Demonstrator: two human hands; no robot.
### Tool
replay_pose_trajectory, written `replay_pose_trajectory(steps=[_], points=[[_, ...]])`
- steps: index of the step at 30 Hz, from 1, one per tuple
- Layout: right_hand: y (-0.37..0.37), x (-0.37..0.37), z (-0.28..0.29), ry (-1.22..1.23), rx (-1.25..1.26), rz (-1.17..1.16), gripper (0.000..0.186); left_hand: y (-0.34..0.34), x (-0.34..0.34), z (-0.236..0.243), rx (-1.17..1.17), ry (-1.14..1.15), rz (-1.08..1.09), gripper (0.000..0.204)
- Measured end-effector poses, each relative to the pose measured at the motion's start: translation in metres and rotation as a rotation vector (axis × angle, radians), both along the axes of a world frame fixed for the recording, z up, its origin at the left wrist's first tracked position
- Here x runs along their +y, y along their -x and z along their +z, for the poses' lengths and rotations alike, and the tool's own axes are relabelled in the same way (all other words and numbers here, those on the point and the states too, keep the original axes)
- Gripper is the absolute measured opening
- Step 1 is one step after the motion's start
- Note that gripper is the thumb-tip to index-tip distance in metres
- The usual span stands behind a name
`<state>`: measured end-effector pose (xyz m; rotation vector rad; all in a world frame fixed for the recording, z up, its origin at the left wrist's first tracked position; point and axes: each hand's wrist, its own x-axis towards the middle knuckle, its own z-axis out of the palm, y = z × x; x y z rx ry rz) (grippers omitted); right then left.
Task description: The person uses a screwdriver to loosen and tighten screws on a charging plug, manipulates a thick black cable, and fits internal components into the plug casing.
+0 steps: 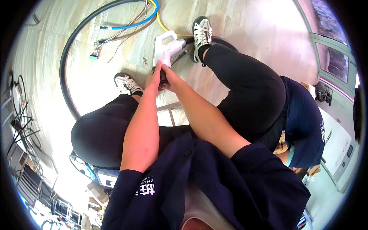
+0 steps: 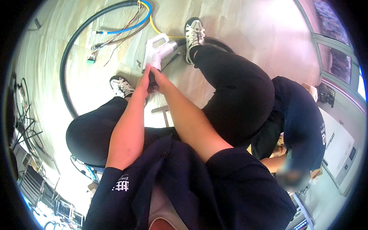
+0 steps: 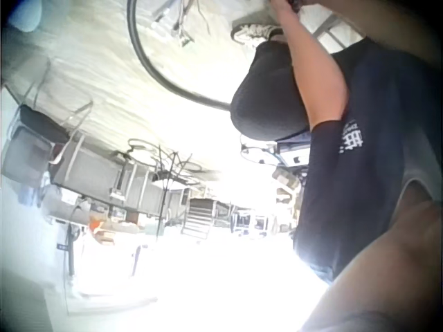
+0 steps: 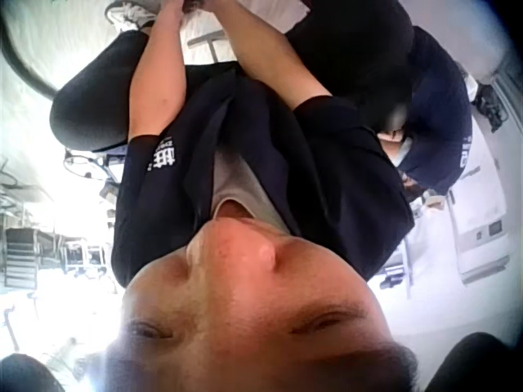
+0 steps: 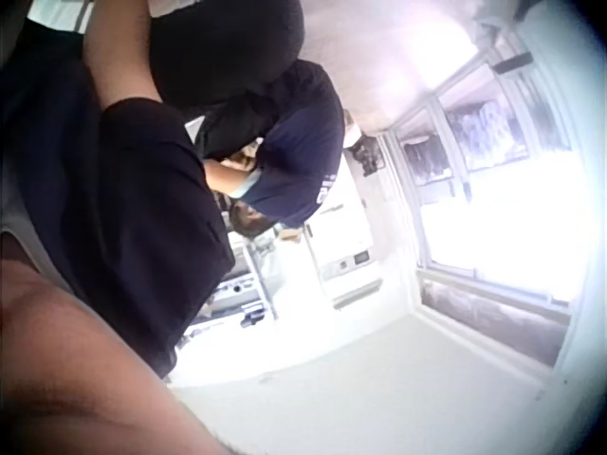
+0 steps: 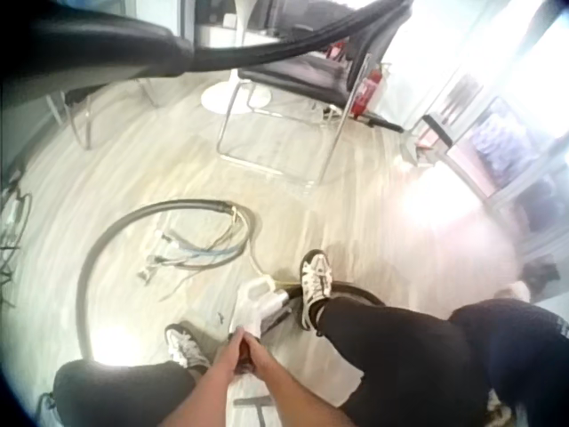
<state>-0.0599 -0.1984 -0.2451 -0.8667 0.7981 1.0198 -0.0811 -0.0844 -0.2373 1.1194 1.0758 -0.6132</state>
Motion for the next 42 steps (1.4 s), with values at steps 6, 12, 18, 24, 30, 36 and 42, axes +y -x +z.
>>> replay_pose_trajectory(steps=[6, 12, 18, 24, 30, 36, 42], points=[[-0.001, 0.016, 0.014, 0.037, 0.022, -0.124, 0.077, -0.009, 0.023, 0.027, 0.017, 0.117, -0.315, 0.076], [-0.015, 0.007, 0.040, 0.109, -0.042, -0.173, 0.067, -0.014, 0.015, 0.053, -0.123, 0.169, -0.360, 0.075], [-0.002, -0.005, 0.045, 0.100, -0.173, -0.218, 0.059, -0.001, 0.002, 0.053, -0.284, 0.161, -0.319, 0.071], [-0.003, -0.002, 0.052, 0.157, -0.140, -0.306, 0.061, 0.002, -0.015, 0.053, -0.216, 0.001, -0.213, 0.083], [-0.013, 0.005, 0.055, 0.300, -0.046, -0.263, 0.062, -0.015, -0.019, 0.074, -0.096, -0.036, -0.249, 0.095], [-0.003, -0.011, 0.051, 0.098, -0.181, -0.343, 0.063, -0.001, -0.021, 0.060, -0.381, -0.103, -0.344, 0.082], [0.000, -0.004, 0.046, 0.170, -0.172, -0.305, 0.055, 0.008, -0.019, 0.043, -0.396, -0.140, -0.303, 0.088]])
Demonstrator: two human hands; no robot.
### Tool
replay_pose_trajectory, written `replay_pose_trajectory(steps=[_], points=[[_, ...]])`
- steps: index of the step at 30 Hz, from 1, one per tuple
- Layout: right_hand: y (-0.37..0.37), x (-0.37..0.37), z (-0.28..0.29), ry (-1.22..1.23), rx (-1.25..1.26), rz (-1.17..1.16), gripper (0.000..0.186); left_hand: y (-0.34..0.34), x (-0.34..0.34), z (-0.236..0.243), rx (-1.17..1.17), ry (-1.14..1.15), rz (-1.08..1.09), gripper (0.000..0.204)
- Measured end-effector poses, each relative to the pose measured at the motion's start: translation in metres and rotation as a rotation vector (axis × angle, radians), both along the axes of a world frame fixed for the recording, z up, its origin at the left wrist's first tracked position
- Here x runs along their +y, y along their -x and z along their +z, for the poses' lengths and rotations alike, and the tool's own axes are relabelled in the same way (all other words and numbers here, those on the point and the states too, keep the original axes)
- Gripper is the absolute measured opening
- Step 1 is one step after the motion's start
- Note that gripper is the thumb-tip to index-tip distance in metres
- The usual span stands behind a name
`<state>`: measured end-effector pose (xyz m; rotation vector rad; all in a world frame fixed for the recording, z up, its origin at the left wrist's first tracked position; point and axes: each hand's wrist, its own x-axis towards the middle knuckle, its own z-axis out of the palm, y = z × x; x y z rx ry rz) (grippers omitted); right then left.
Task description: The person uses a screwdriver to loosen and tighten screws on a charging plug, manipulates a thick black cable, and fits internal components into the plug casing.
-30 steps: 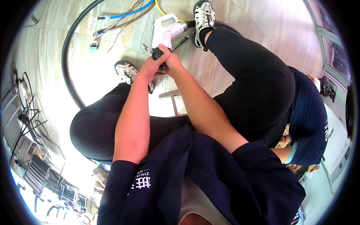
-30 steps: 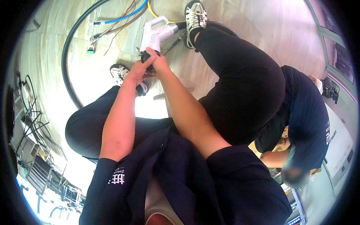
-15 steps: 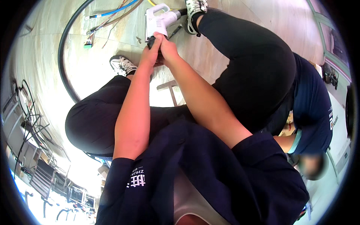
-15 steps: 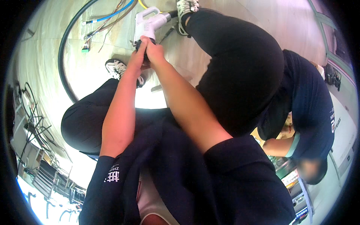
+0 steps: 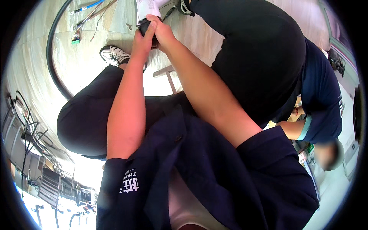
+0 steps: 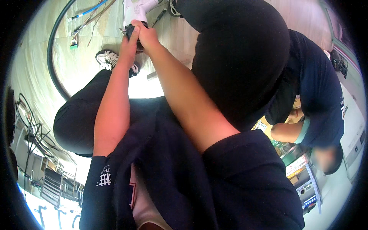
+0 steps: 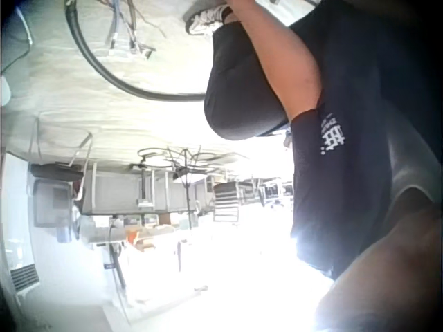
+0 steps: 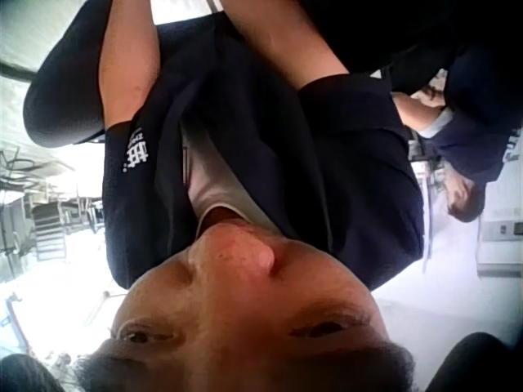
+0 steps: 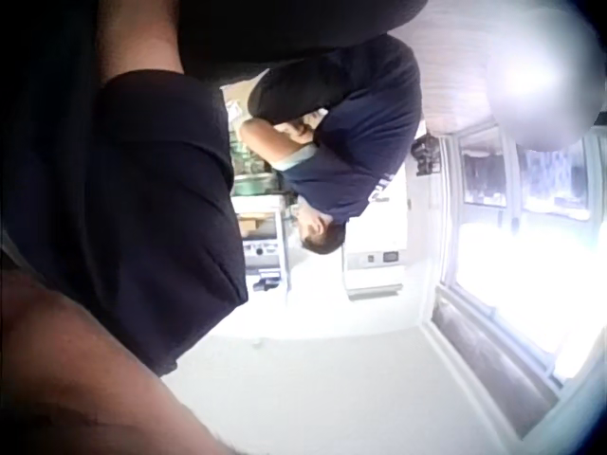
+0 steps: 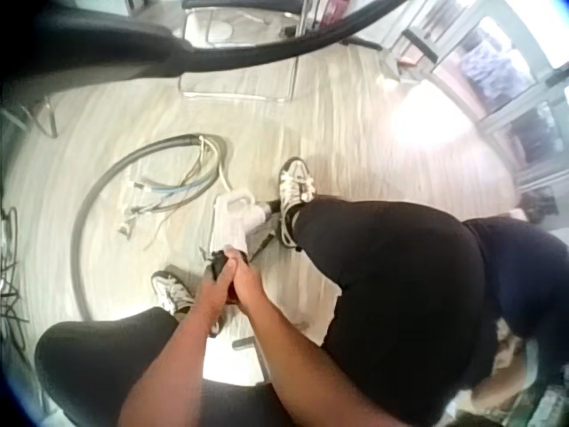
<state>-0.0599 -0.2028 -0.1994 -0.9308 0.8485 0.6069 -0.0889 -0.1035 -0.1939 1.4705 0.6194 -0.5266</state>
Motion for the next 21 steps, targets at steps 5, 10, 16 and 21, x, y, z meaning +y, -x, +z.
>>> replay_pose_trajectory(steps=[5, 10, 16, 21], points=[[-0.008, 0.007, 0.008, 0.173, 0.038, -0.003, 0.060, -0.004, -0.003, -0.007, 0.082, 0.008, 0.087, 0.073], [-0.013, -0.006, 0.016, 0.133, 0.069, 0.091, 0.063, -0.007, -0.008, 0.013, 0.084, 0.166, 0.044, 0.079], [-0.021, -0.023, 0.019, -0.004, 0.075, 0.273, 0.052, -0.010, -0.018, -0.004, 0.192, -0.122, 0.027, 0.084], [-0.018, -0.032, 0.006, 0.012, 0.106, 0.349, 0.054, -0.008, -0.026, 0.019, 0.173, 0.142, 0.045, 0.086]])
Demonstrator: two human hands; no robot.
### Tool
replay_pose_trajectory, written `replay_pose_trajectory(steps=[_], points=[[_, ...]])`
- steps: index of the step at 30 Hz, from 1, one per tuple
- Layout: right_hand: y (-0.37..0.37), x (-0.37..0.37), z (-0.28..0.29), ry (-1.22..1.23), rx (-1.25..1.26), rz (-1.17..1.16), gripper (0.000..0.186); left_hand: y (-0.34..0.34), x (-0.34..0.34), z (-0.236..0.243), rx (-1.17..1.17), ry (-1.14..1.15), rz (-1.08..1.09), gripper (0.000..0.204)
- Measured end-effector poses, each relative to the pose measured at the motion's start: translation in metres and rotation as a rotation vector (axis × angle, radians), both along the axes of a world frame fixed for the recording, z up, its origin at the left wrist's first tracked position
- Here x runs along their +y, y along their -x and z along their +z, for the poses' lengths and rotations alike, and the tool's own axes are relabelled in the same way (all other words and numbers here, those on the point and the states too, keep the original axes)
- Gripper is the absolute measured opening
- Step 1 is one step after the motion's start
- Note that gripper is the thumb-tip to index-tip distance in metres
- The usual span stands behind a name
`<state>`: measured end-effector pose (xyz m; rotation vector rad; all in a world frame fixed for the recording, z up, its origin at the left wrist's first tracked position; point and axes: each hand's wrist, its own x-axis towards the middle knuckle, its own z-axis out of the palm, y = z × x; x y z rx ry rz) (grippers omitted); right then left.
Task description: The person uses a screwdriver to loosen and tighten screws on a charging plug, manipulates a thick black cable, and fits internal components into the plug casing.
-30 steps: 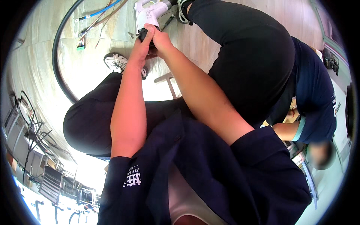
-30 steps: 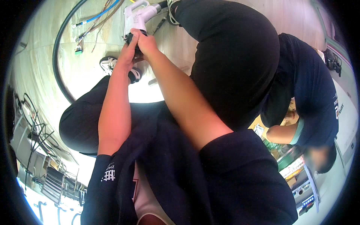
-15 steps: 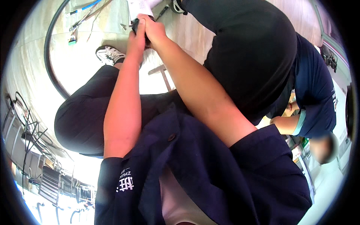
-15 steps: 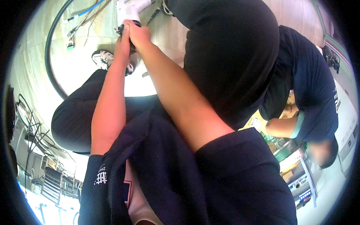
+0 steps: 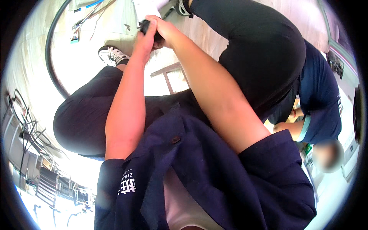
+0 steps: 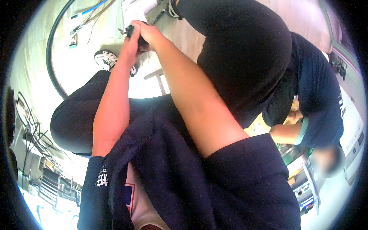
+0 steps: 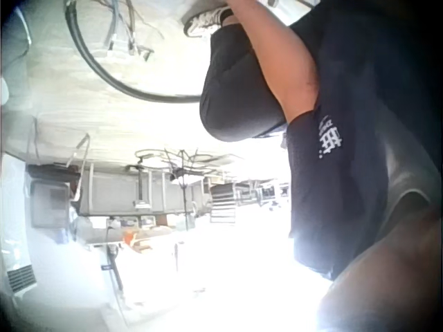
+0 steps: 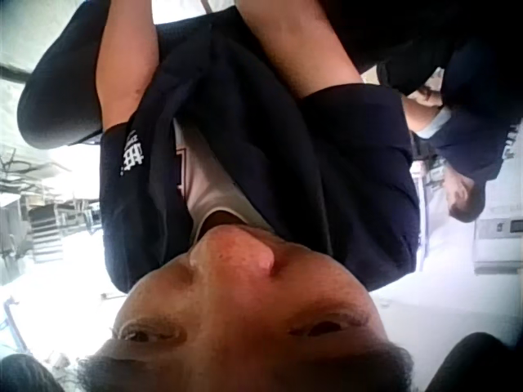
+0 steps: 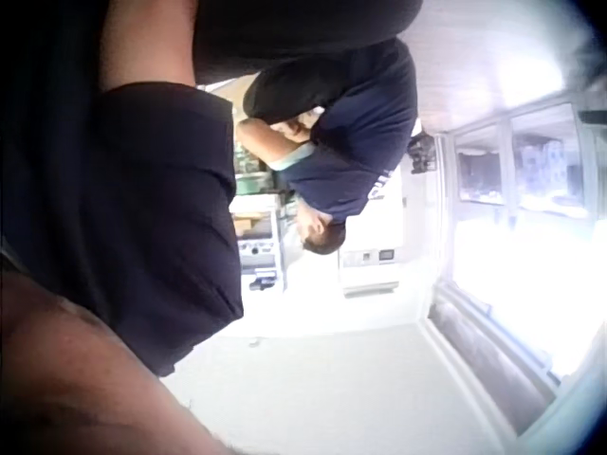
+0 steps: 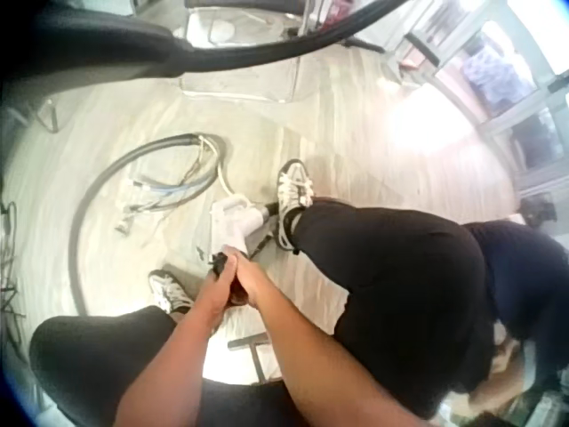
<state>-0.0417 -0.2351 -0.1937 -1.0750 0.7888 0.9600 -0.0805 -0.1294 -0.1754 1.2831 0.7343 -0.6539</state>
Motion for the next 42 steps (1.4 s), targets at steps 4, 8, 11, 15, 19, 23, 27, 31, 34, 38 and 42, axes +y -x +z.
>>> replay_pose_trajectory(steps=[4, 8, 11, 15, 19, 23, 27, 31, 34, 38, 42], points=[[0.022, 0.008, 0.005, -0.083, -0.141, -0.185, 0.060, 0.018, 0.013, -0.037, -0.223, -0.173, 0.009, 0.082], [0.029, 0.014, -0.001, -0.043, -0.188, -0.293, 0.063, 0.024, 0.019, -0.035, -0.240, -0.150, -0.067, 0.080], [0.019, 0.023, 0.001, 0.064, -0.138, -0.306, 0.062, 0.016, 0.014, -0.027, -0.156, -0.014, 0.054, 0.063], [0.013, 0.025, 0.004, 0.185, -0.066, -0.271, 0.060, 0.015, 0.011, -0.026, -0.081, 0.115, 0.125, 0.079], [0.010, 0.020, 0.009, 0.205, -0.046, -0.179, 0.057, 0.018, 0.003, -0.030, -0.039, 0.107, 0.201, 0.081], [0.021, 0.008, 0.004, 0.026, -0.130, -0.238, 0.057, 0.025, -0.006, -0.026, -0.190, -0.137, 0.135, 0.079], [0.029, 0.012, -0.002, -0.005, -0.236, -0.325, 0.059, 0.028, -0.005, -0.017, -0.285, -0.289, 0.066, 0.074], [0.027, 0.016, -0.010, 0.069, -0.208, -0.269, 0.061, 0.027, 0.000, -0.022, -0.229, -0.245, 0.074, 0.073], [0.023, 0.021, -0.022, 0.270, -0.163, -0.147, 0.063, 0.023, -0.004, -0.023, -0.112, -0.142, 0.131, 0.068], [0.008, 0.023, -0.009, 0.306, -0.077, -0.020, 0.065, 0.012, -0.005, -0.027, 0.050, -0.024, 0.251, 0.066], [0.008, 0.032, -0.013, 0.365, -0.066, 0.046, 0.068, 0.016, 0.002, -0.032, 0.056, 0.074, 0.312, 0.068]])
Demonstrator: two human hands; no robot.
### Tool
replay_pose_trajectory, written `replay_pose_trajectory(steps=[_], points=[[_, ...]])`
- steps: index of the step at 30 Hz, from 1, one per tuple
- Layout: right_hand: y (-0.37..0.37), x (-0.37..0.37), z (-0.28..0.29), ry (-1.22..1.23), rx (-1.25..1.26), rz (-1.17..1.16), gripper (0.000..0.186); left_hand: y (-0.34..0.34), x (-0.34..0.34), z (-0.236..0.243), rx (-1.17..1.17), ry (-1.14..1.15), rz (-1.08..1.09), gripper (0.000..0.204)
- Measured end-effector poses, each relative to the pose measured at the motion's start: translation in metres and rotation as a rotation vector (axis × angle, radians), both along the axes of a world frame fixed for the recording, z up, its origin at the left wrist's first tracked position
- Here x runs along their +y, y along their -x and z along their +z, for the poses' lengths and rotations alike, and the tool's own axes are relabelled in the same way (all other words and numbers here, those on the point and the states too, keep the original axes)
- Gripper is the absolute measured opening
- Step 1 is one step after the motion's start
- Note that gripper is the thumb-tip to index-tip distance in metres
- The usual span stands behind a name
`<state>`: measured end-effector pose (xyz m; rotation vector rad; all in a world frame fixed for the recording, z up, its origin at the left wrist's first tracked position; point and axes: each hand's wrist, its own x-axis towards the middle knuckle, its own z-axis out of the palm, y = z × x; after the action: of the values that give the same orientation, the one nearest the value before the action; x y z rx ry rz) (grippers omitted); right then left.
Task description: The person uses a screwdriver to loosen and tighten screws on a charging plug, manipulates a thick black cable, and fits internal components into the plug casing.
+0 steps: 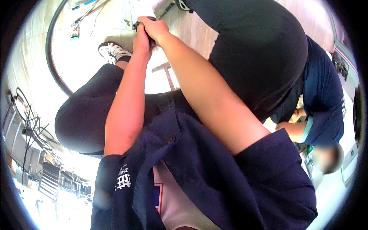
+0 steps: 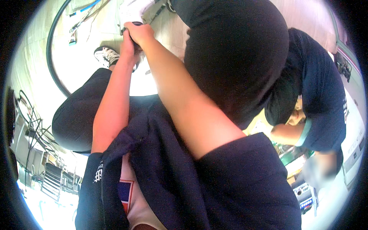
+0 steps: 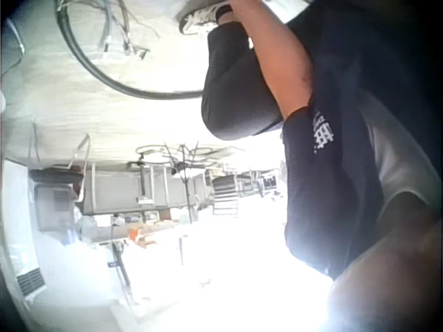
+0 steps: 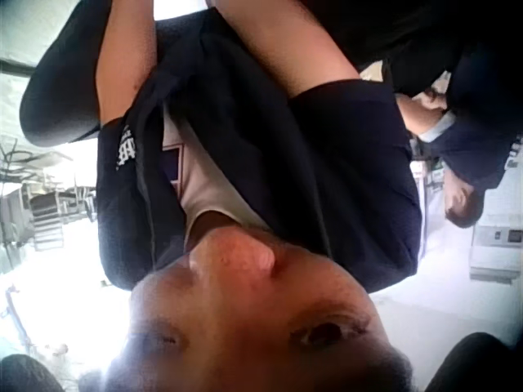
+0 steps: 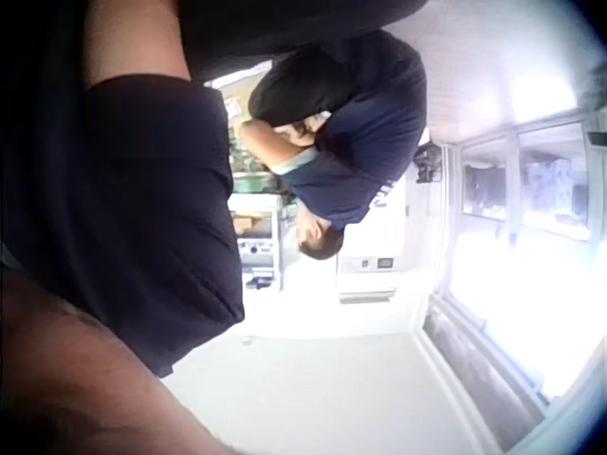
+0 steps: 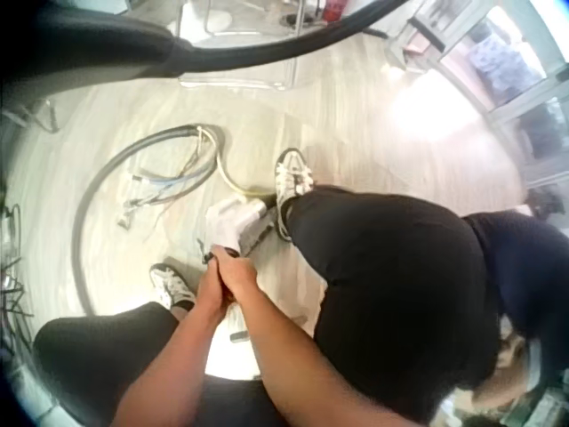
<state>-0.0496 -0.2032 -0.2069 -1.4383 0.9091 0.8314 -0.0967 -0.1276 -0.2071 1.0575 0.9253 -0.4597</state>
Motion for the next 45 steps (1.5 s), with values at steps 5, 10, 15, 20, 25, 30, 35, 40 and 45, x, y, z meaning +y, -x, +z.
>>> replay_pose_trajectory(steps=[5, 10, 15, 20, 25, 30, 35, 40, 45], points=[[0.007, -0.002, -0.013, -0.195, -0.065, -0.083, 0.061, 0.003, 0.008, -0.005, -0.090, -0.254, -0.158, 0.061], [0.012, -0.014, 0.006, -0.238, -0.133, -0.219, 0.060, 0.009, 0.005, -0.008, -0.234, -0.426, -0.272, 0.063], [-0.001, -0.012, 0.002, -0.072, -0.080, -0.189, 0.061, 0.000, 0.001, -0.012, -0.108, -0.336, -0.239, 0.062], [-0.012, -0.014, 0.021, -0.095, 0.034, -0.190, 0.071, -0.017, -0.013, 0.016, 0.016, -0.254, -0.158, 0.065], [-0.025, -0.018, 0.035, -0.213, 0.082, -0.053, 0.073, -0.021, -0.021, 0.024, 0.054, -0.333, -0.104, 0.075], [-0.026, -0.020, 0.031, -0.237, 0.045, 0.019, 0.056, -0.027, -0.017, 0.033, 0.070, -0.425, -0.183, 0.080], [-0.004, -0.021, 0.003, -0.310, -0.119, -0.178, 0.060, -0.010, -0.015, 0.024, -0.122, -0.625, -0.230, 0.081], [0.002, -0.004, 0.003, -0.272, -0.146, -0.202, 0.056, -0.004, -0.001, 0.007, -0.208, -0.640, -0.237, 0.080], [-0.005, -0.001, -0.006, -0.169, -0.123, -0.204, 0.056, -0.011, 0.000, 0.024, -0.088, -0.457, -0.195, 0.088]])
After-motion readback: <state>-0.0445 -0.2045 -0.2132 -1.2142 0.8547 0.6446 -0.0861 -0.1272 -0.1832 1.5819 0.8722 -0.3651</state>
